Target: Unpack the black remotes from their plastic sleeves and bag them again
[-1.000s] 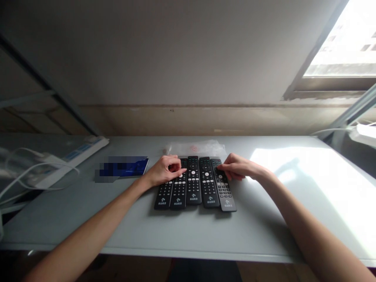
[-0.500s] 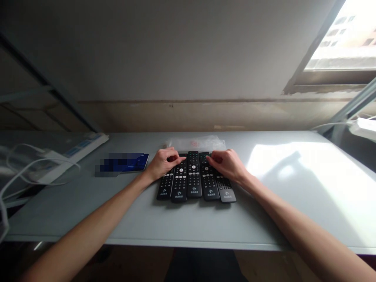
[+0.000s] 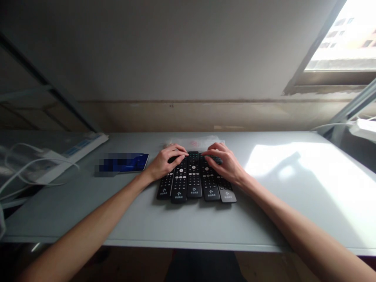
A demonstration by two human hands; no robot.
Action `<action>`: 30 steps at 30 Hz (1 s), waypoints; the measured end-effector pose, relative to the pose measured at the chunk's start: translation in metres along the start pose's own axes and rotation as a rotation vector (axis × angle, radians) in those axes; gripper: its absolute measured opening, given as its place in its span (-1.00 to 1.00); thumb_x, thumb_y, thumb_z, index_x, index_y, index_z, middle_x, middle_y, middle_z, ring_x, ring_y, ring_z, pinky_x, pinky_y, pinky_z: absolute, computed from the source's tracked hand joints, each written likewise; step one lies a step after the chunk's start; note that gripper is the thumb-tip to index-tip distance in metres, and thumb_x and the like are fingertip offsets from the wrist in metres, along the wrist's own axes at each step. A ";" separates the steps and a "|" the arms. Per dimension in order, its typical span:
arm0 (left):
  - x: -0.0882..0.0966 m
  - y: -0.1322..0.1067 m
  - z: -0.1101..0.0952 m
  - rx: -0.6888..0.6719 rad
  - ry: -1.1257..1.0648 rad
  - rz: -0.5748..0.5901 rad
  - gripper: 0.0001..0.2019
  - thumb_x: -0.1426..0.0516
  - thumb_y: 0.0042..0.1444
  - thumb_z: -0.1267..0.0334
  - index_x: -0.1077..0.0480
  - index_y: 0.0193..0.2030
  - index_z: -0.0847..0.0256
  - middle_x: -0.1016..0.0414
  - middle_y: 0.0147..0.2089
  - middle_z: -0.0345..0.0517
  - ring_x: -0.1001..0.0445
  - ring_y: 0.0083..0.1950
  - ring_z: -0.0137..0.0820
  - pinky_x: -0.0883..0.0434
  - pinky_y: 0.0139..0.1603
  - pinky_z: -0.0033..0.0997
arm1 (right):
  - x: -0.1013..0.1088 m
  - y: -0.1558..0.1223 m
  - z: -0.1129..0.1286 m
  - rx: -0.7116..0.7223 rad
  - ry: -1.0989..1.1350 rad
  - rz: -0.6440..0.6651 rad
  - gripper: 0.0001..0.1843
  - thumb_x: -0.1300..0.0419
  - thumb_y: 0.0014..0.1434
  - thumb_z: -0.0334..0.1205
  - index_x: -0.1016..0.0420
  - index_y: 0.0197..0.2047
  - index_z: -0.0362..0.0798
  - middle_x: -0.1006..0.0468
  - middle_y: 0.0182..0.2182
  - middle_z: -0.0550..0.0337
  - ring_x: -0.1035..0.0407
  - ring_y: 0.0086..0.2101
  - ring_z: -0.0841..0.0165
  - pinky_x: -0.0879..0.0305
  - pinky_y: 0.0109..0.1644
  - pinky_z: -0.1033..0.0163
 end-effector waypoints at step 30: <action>-0.001 -0.004 0.027 0.268 -0.020 -0.041 -0.75 -0.37 0.20 0.30 -0.40 -0.40 0.20 -0.28 -0.39 -0.28 -0.26 -0.33 -0.41 -0.26 -0.23 -0.39 | -0.022 0.000 -0.013 -0.135 0.186 0.137 -0.65 -0.20 0.47 0.03 -0.71 0.14 0.13 -0.68 0.18 0.06 -0.51 0.24 0.07 -0.38 0.39 -0.24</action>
Point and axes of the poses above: each hand's wrist, its own y-axis towards the middle knuckle, its own x-axis out of the back of the hand, z = x × y, the point moved 9 cm from there along y, towards the middle knuckle
